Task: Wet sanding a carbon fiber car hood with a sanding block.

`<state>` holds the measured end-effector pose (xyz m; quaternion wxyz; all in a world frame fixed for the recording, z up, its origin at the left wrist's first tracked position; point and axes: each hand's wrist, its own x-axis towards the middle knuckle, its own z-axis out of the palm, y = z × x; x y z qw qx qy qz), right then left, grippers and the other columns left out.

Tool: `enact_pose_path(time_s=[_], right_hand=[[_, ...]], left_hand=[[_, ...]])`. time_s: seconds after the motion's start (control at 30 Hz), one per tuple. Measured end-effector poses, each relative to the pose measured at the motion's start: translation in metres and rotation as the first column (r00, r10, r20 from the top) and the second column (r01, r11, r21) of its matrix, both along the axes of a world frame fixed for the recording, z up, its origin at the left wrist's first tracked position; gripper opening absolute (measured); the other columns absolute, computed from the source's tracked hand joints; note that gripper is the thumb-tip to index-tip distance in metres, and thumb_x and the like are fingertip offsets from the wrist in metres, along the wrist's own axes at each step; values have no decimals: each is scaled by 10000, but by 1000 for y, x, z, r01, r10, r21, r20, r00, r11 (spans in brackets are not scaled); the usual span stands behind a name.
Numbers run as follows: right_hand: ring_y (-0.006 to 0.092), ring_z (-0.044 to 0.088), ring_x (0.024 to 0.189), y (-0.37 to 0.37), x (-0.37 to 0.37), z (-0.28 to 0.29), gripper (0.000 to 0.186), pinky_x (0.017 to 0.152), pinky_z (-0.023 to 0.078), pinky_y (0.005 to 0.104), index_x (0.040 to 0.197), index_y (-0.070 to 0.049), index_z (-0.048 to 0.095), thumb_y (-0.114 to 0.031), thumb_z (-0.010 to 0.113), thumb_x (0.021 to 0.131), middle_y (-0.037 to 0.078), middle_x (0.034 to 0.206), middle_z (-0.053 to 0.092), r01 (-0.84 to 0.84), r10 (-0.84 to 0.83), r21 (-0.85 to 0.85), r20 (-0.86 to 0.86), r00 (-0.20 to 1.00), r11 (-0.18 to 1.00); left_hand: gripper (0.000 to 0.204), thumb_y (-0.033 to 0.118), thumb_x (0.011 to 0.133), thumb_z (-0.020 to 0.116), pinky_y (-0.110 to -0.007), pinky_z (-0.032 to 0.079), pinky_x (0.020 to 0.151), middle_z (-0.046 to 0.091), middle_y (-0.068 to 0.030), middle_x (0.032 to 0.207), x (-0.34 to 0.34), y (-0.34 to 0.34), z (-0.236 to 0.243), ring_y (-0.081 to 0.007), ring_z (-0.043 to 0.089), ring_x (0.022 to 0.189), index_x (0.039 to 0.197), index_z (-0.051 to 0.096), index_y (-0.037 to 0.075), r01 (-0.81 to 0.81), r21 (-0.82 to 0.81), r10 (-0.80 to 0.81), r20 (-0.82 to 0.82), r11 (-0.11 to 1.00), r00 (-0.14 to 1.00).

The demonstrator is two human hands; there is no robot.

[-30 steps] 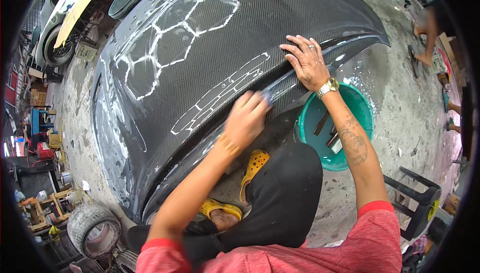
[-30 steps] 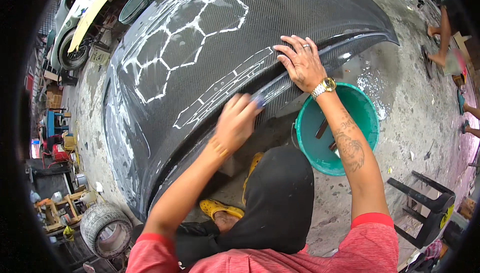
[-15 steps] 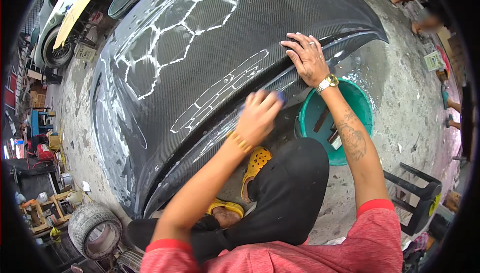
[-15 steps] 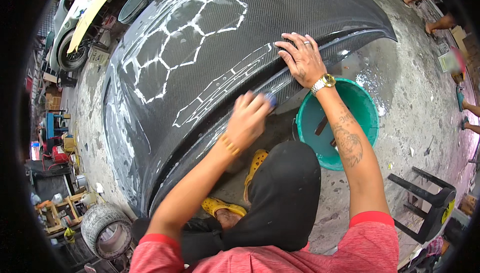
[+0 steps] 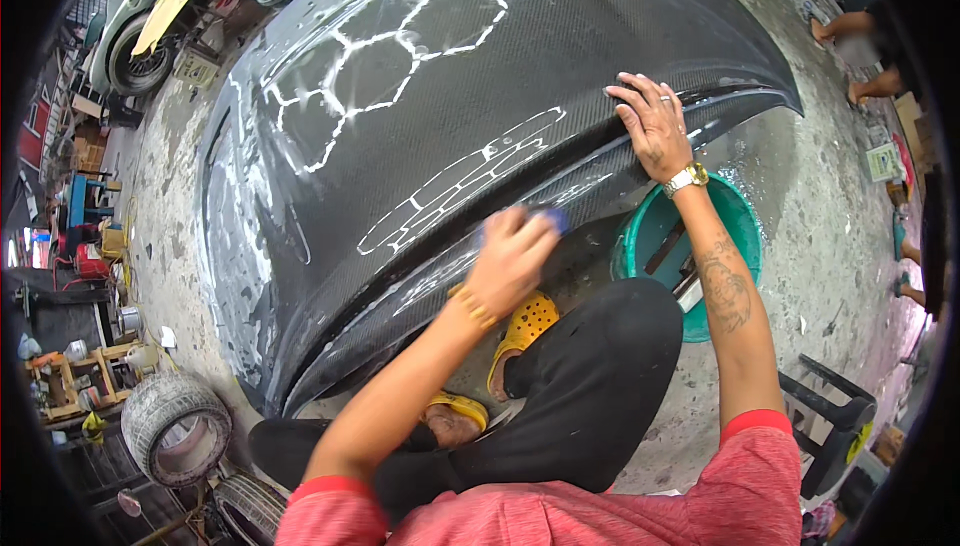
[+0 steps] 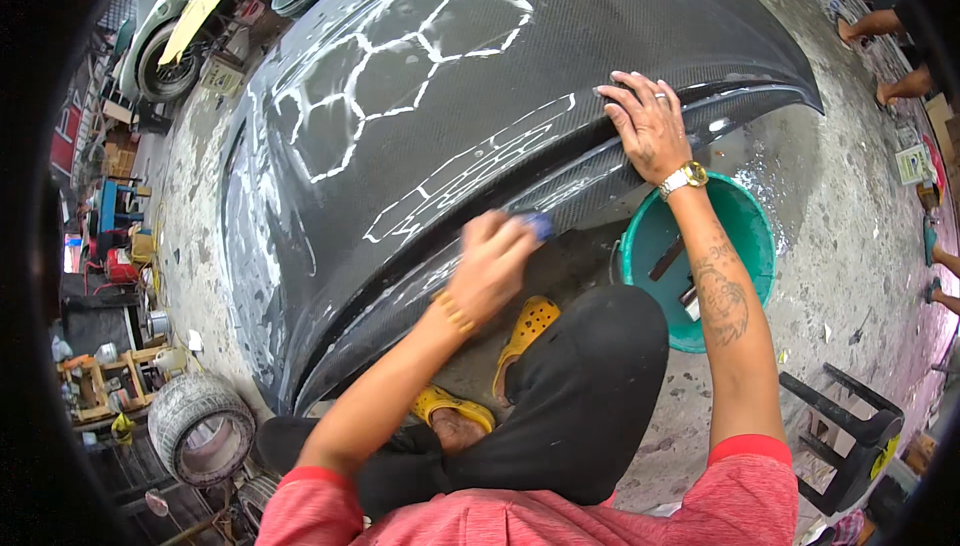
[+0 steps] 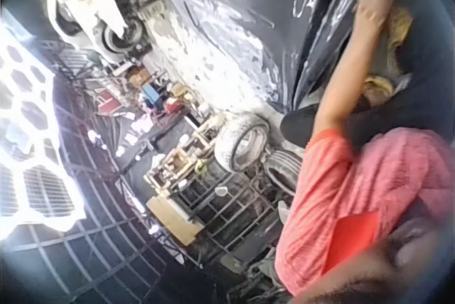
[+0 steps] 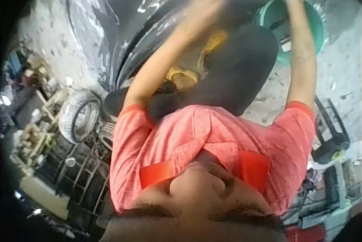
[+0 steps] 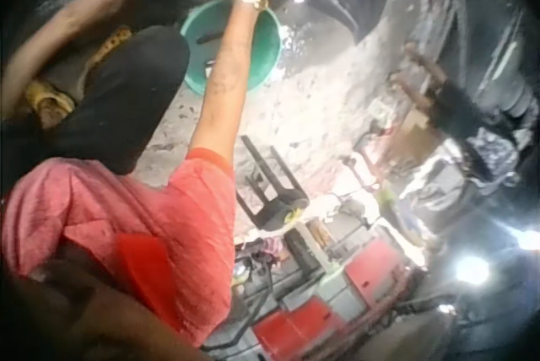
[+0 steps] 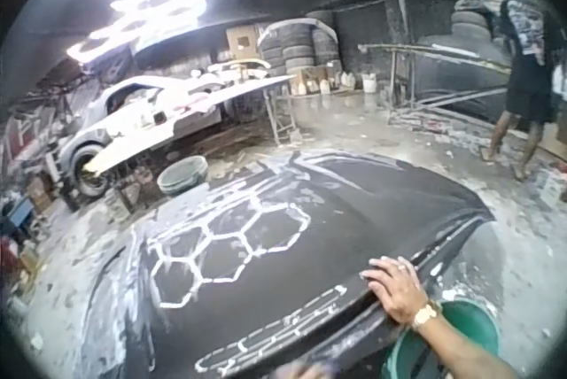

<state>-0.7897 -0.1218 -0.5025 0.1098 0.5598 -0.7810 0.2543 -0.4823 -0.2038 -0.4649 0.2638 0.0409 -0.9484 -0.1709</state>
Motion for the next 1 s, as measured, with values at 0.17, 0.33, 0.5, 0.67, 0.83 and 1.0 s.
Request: enact_pose_path(time_s=[0.17,0.33,0.5,0.67,0.83,1.0], right_hand=[[285,464,1434,-1,2,5,372,1233,245,500,1369,-219,631,-391,455,1088,32,1494,548,-25,25,29,-3,1000,999],[286,467,1435,2,-5,-9,387,1235,241,504,1365,-225,635,-426,471,1078,28,1492,554,0,0,14,-10,1000,1000],[273,433,1454,-3,-5,-1,384,1229,231,513,1372,-224,620,-424,491,1070,26,1507,531,42,-42,137,-7,999,990],[356,613,1227,-19,25,81,509,1048,476,437,1178,-55,730,-519,603,1015,201,1246,684,-81,-77,372,389,918,925],[135,673,915,-15,167,138,437,836,547,301,1219,-6,705,-373,711,983,65,1016,747,-501,220,116,797,562,858],[89,682,854,-30,320,126,386,741,573,265,1232,29,676,-215,780,951,52,991,735,-638,85,-23,994,66,770]], left_hand=[[477,83,730,677,-479,482,934,609,-111,1257,63,-14,-3,-347,574,1131,1203,639,29,50,-100,-49,16,994,999],[346,48,761,740,-439,506,882,699,-100,1075,175,-23,-1,-315,623,957,1103,701,10,-46,-177,73,149,983,986],[223,37,837,678,-451,456,892,593,-125,997,25,-8,-19,-348,566,1025,1057,642,28,-27,4,26,103,1000,994],[153,144,973,696,-351,468,692,576,-83,833,18,-21,15,-210,567,743,964,633,5,-134,619,342,-231,774,911],[164,258,1060,639,-260,535,772,666,18,928,129,-17,53,-71,628,855,1000,616,108,356,918,540,-212,-177,815],[100,196,1098,545,-343,592,890,709,-33,1106,195,2,66,-150,701,1005,1103,589,107,565,795,672,-295,-222,679]])
